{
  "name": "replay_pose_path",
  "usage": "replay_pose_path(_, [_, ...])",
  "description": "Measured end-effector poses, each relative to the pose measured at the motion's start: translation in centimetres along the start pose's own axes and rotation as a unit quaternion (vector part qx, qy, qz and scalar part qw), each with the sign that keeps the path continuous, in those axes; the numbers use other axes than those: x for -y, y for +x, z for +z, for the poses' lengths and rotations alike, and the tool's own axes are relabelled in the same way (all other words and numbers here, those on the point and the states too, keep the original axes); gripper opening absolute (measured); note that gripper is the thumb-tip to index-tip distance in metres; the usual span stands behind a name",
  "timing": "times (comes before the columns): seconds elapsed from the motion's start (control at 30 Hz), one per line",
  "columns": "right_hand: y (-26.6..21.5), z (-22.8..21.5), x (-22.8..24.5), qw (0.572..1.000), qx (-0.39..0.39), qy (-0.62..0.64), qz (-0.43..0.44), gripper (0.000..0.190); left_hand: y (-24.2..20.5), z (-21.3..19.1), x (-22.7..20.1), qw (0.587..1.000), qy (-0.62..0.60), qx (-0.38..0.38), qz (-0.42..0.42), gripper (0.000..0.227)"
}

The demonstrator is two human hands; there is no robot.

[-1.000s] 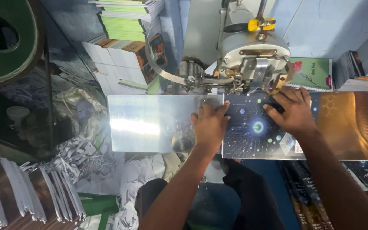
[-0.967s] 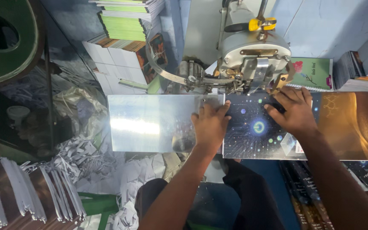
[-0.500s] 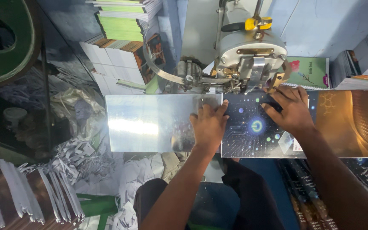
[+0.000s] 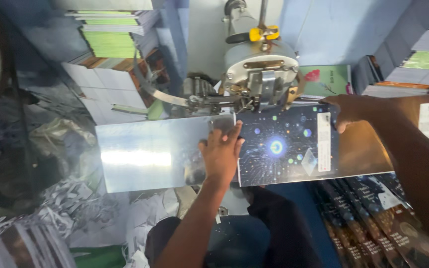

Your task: The person operates a binding machine to stitch the spine of a book cover. They repeatedly pick up a book, place it under the machine's arm, and press down to secure the binding before stacking the finished item.

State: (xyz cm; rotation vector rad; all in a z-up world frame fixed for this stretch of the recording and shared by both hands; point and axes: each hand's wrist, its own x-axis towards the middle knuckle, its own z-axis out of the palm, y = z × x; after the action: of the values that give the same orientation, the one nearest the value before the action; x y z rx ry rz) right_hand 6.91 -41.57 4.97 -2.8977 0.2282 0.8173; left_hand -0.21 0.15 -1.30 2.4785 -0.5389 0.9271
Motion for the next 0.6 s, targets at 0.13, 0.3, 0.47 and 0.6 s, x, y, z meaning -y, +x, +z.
replay_pose_path(0.13, [-1.5,0.2,-1.3,0.992,-0.116,-0.045,-0.021,0.110,0.2,0.0,-0.1,1.000,0.029,0.006,0.003,0.048])
replay_pose_path(0.3, [-4.1,-0.2,-1.4,0.969,-0.201,-0.141,-0.035,0.091,-0.1,-0.3,-0.2,0.999,0.032,0.000,0.024,0.052])
replay_pose_path(0.47, [-7.3,0.0,-3.5,0.967,-0.235,-0.082,-0.044,0.089,-0.3,-0.3,0.0,0.999,0.029,0.016,0.026,0.060])
replay_pose_path(0.6, [-9.3,1.5,-7.3,0.954,-0.280,-0.078,-0.070,0.084,-0.4,0.1,0.1,0.999,0.043,0.018,0.026,0.061])
